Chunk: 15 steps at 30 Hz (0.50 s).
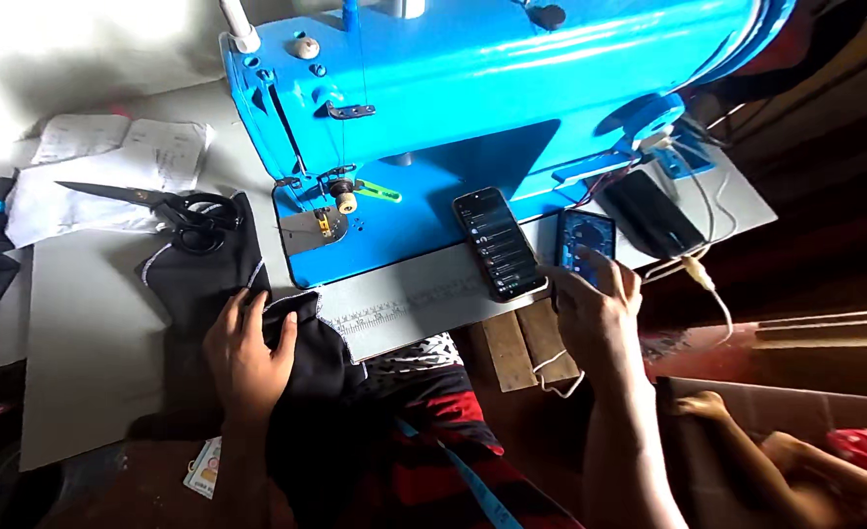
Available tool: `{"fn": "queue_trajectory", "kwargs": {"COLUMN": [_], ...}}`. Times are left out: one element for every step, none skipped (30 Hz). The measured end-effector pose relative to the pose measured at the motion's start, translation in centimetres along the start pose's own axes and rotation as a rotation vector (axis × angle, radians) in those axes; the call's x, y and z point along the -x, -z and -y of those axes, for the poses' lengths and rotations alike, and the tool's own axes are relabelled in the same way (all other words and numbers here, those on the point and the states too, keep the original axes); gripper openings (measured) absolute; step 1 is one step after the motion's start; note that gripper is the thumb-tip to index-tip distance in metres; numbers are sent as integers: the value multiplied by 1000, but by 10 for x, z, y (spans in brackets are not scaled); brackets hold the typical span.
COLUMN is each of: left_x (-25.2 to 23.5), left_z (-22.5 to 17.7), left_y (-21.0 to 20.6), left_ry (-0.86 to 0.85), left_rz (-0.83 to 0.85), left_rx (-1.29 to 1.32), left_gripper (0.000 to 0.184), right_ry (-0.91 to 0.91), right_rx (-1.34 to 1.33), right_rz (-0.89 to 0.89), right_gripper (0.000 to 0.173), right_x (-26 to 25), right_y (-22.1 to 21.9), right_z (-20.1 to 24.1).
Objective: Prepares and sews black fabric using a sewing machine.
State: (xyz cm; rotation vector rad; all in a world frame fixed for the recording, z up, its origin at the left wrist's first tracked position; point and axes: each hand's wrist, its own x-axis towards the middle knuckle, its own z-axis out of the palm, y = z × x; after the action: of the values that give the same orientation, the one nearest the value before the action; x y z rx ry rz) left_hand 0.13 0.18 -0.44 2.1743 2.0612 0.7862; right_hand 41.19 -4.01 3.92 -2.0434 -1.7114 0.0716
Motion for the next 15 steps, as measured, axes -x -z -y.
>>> {"fn": "queue_trajectory", "kwargs": {"left_x": [0, 0, 0, 0, 0, -1, -1, -1, -1, -1, -1, -1, -1, -1, 0], "left_z": [-1, -1, -1, -1, -1, 0, 0, 0, -1, -1, -1, -2, -3, -3, -3], "left_y": [0, 0, -1, -1, -1, -1, -1, -1, -1, -1, -1, 0, 0, 0, 0], "left_ry": [-4, -7, -7, -8, -8, -12, -13, -9, -6, -8, -12, -17, -16, -11, -3], "left_rz": [-8, -11, -15, -18, -19, -23, -26, -20, -18, -19, -24, -34, -41, -46, -44], "left_rx": [-1, -2, -7, -11, -15, -17, -17, -16, -15, -16, -14, -13, -11, -8, -6], "left_gripper": [58, 58, 57, 58, 58, 58, 58, 58, 58, 58, 58, 58, 57, 57, 58], "right_ry": [-7, -2, 3, -3, -11, -20, -22, -27, -25, -27, -28, -30, -36, -36, -42], "right_rx": [5, 6, 9, 4, 1, -6, -9, -8, 3, 18, 24, 19, 12, 2, -12], "right_rz": [10, 8, 9, 24, 39, 52, 60, 71, 78, 88, 97, 100, 100, 86, 76], "right_gripper": [34, 34, 34, 33, 33, 33, 34, 36, 38, 41, 44, 44, 44, 43, 42], "right_x": [-3, -5, -8, -11, -14, -20, -26, -32, -39, -45, -50, -55, -57, -59, -59], "right_y": [-2, -4, -7, -9, -12, -14, -17, -20, -22, -23, -21, -17, -13, -10, -8], "right_z": [0, 0, 0, 1, 2, 3, 4, 5, 3, 2, 3, 5, 7, 7, 6]}}
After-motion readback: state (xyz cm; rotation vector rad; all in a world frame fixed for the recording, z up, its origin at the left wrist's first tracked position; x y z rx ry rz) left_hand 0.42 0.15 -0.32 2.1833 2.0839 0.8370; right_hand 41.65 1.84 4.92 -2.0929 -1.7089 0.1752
